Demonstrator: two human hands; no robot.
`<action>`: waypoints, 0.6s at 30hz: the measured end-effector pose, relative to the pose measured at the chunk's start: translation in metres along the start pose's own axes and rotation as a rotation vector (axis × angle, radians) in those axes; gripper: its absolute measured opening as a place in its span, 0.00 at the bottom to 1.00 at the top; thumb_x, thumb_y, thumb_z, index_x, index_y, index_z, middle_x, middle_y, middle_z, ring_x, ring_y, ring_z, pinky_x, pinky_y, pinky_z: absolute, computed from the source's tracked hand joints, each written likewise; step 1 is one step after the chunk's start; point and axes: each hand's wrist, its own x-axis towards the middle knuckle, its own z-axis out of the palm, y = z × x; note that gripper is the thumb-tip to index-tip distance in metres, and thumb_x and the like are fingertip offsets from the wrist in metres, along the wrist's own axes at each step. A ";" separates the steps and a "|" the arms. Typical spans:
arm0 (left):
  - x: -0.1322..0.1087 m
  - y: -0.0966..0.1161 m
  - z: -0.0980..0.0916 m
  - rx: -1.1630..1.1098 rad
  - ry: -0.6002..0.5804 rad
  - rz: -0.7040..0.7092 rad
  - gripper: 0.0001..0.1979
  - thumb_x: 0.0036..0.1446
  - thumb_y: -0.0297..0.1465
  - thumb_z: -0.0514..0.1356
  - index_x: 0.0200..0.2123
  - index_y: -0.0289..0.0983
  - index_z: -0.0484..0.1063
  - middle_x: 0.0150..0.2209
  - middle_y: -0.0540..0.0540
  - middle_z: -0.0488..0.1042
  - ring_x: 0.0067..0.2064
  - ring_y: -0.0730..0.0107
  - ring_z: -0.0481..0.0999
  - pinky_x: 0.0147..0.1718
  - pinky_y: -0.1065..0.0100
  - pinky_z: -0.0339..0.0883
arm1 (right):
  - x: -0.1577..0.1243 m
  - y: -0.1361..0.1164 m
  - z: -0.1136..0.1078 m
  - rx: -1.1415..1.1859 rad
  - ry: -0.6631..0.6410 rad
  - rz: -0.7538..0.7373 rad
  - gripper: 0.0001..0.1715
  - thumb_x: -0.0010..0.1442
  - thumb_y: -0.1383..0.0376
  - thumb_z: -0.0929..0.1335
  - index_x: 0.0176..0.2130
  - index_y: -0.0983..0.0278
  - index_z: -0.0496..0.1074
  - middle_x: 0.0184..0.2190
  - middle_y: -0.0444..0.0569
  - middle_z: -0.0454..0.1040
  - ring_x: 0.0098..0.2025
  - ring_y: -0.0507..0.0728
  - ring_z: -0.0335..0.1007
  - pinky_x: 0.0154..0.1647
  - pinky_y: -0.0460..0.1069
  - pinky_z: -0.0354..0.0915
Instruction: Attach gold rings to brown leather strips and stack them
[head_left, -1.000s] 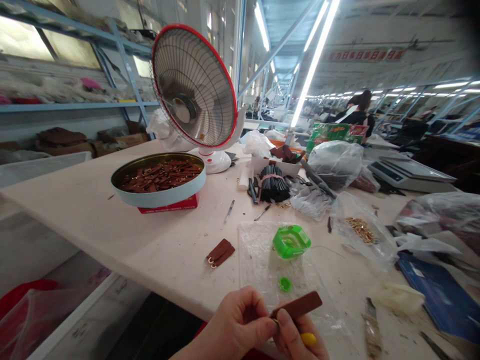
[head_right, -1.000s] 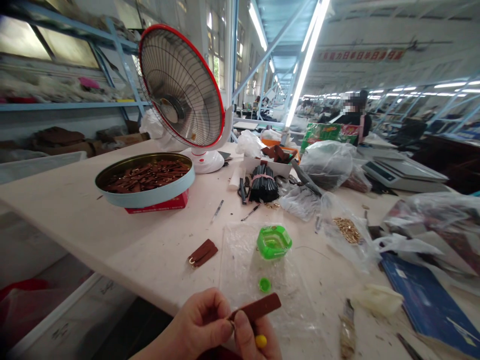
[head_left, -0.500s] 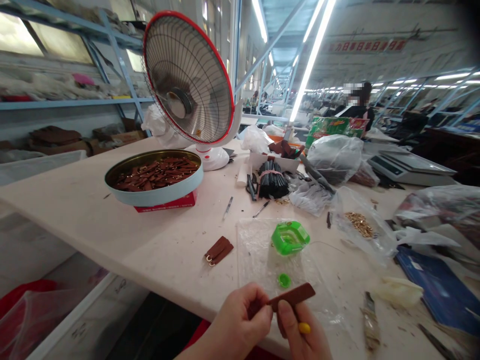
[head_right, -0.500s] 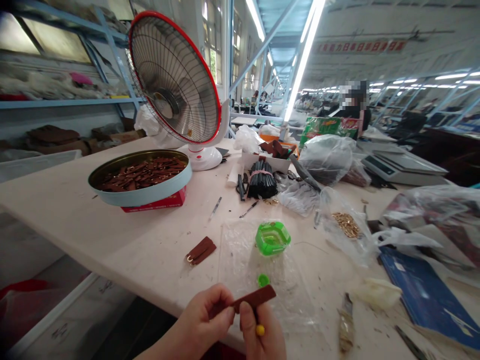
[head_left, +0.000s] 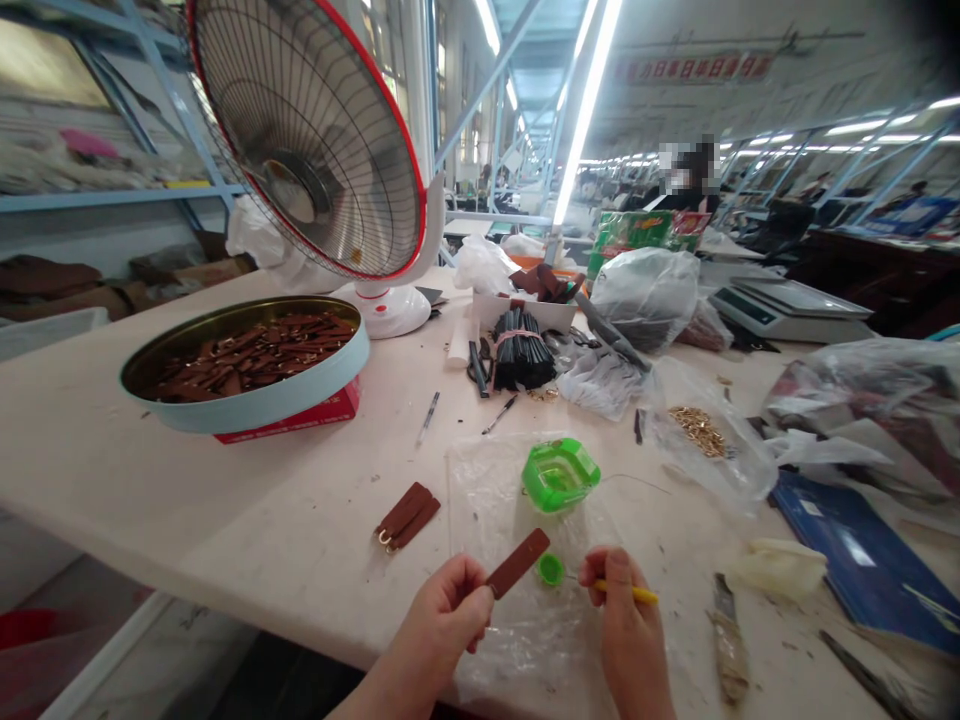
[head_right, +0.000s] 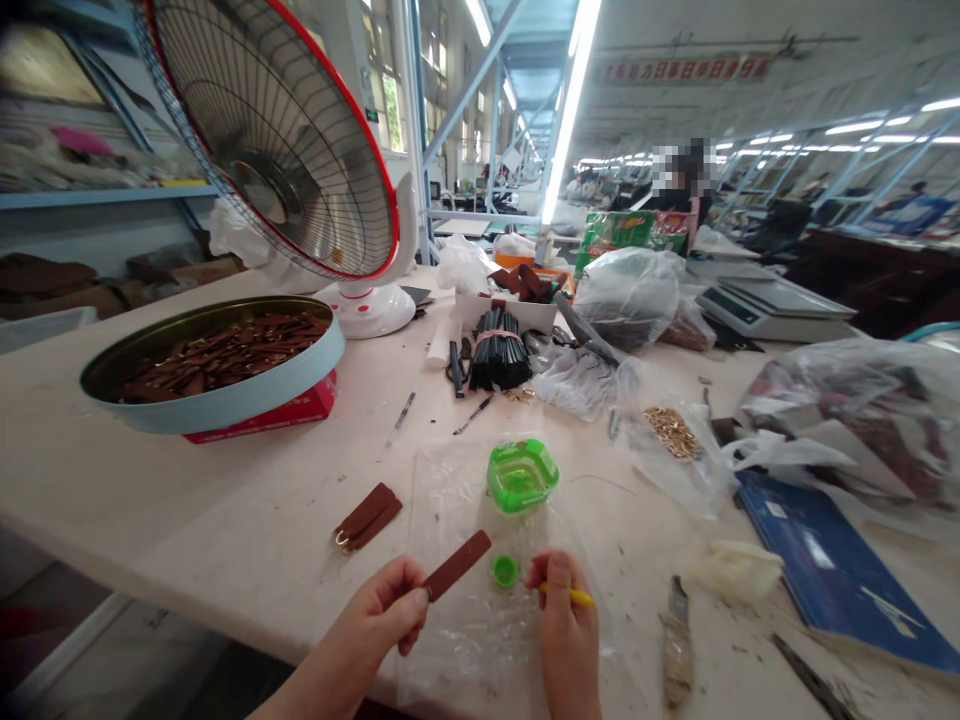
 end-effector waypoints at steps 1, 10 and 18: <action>0.001 -0.001 0.000 -0.002 0.002 0.000 0.05 0.46 0.30 0.52 0.23 0.37 0.58 0.18 0.57 0.58 0.22 0.78 0.55 0.22 0.74 0.52 | 0.000 0.003 0.000 0.001 -0.001 0.003 0.26 0.58 0.45 0.59 0.28 0.62 0.67 0.20 0.41 0.65 0.23 0.53 0.56 0.24 0.48 0.55; -0.009 0.005 0.005 -0.059 -0.100 -0.044 0.09 0.46 0.34 0.58 0.25 0.35 0.61 0.21 0.53 0.64 0.23 0.79 0.61 0.23 0.74 0.54 | -0.029 -0.056 -0.009 0.573 -0.073 0.041 0.22 0.58 0.49 0.63 0.24 0.61 0.67 0.17 0.39 0.62 0.20 0.50 0.51 0.19 0.45 0.50; -0.033 0.015 0.005 -0.113 -0.195 -0.023 0.14 0.44 0.39 0.60 0.25 0.36 0.60 0.21 0.53 0.65 0.22 0.79 0.62 0.22 0.74 0.54 | -0.059 -0.087 0.007 0.722 -0.204 0.083 0.21 0.60 0.51 0.63 0.24 0.61 0.68 0.16 0.40 0.61 0.20 0.49 0.52 0.19 0.44 0.51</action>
